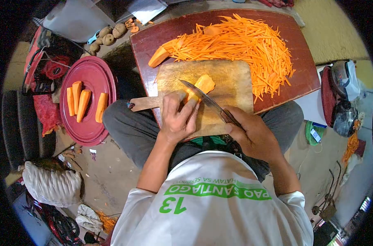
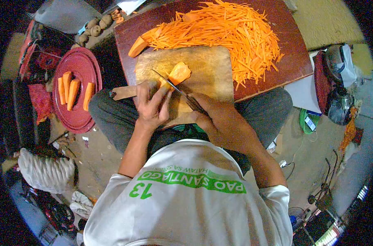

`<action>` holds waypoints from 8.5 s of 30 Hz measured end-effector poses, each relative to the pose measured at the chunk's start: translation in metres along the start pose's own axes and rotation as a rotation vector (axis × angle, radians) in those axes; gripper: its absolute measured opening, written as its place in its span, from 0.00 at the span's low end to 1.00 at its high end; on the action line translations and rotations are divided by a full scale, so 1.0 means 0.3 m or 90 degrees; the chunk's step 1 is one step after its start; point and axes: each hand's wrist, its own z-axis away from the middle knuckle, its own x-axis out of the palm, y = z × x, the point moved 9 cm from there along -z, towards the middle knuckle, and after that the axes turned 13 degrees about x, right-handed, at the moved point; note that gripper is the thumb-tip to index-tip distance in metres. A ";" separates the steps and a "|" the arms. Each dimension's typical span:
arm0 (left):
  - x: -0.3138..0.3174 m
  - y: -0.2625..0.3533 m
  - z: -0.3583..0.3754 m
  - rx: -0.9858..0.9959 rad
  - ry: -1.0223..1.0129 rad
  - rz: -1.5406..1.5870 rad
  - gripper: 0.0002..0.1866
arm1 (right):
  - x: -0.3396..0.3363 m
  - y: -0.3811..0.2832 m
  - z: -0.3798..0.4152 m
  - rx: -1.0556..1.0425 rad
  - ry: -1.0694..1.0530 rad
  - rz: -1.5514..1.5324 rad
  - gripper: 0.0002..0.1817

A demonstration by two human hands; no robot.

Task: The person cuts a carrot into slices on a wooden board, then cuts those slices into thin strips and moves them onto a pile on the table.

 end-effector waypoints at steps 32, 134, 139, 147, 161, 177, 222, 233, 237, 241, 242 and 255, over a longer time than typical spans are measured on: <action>-0.003 0.011 0.006 0.029 -0.017 -0.006 0.19 | 0.034 0.014 -0.045 -0.047 0.003 -0.054 0.23; -0.052 -0.008 0.021 0.024 0.072 0.055 0.23 | 0.142 0.052 -0.144 -0.027 -0.069 -0.064 0.17; -0.048 -0.018 0.054 0.017 0.043 0.041 0.25 | 0.064 -0.050 -0.067 -0.029 -0.012 -0.074 0.17; -0.047 -0.005 0.042 0.025 0.034 0.039 0.24 | 0.062 -0.060 -0.046 -0.061 -0.009 -0.028 0.14; -0.048 -0.010 0.023 0.039 0.061 0.058 0.24 | 0.178 0.055 -0.141 -0.008 -0.021 0.047 0.15; -0.060 -0.002 0.038 0.049 0.070 0.031 0.26 | 0.056 -0.100 -0.072 -0.055 -0.035 -0.051 0.18; -0.057 0.001 0.040 0.051 0.051 0.052 0.25 | 0.101 -0.047 -0.076 -0.009 -0.041 -0.006 0.14; -0.069 0.005 0.043 0.073 0.079 0.050 0.23 | 0.211 0.013 -0.153 -0.068 0.018 0.108 0.15; -0.061 0.001 0.036 0.051 0.089 0.053 0.23 | 0.200 0.029 -0.182 -0.035 -0.019 0.037 0.16; -0.064 -0.002 0.039 0.023 0.072 0.035 0.20 | 0.186 0.009 -0.165 -0.029 -0.049 -0.067 0.16; -0.064 -0.002 0.036 0.015 0.080 0.030 0.20 | 0.181 -0.004 -0.154 -0.014 -0.064 -0.099 0.16; -0.050 -0.012 0.038 -0.051 0.028 0.042 0.16 | 0.094 0.065 -0.080 0.076 -0.071 -0.104 0.17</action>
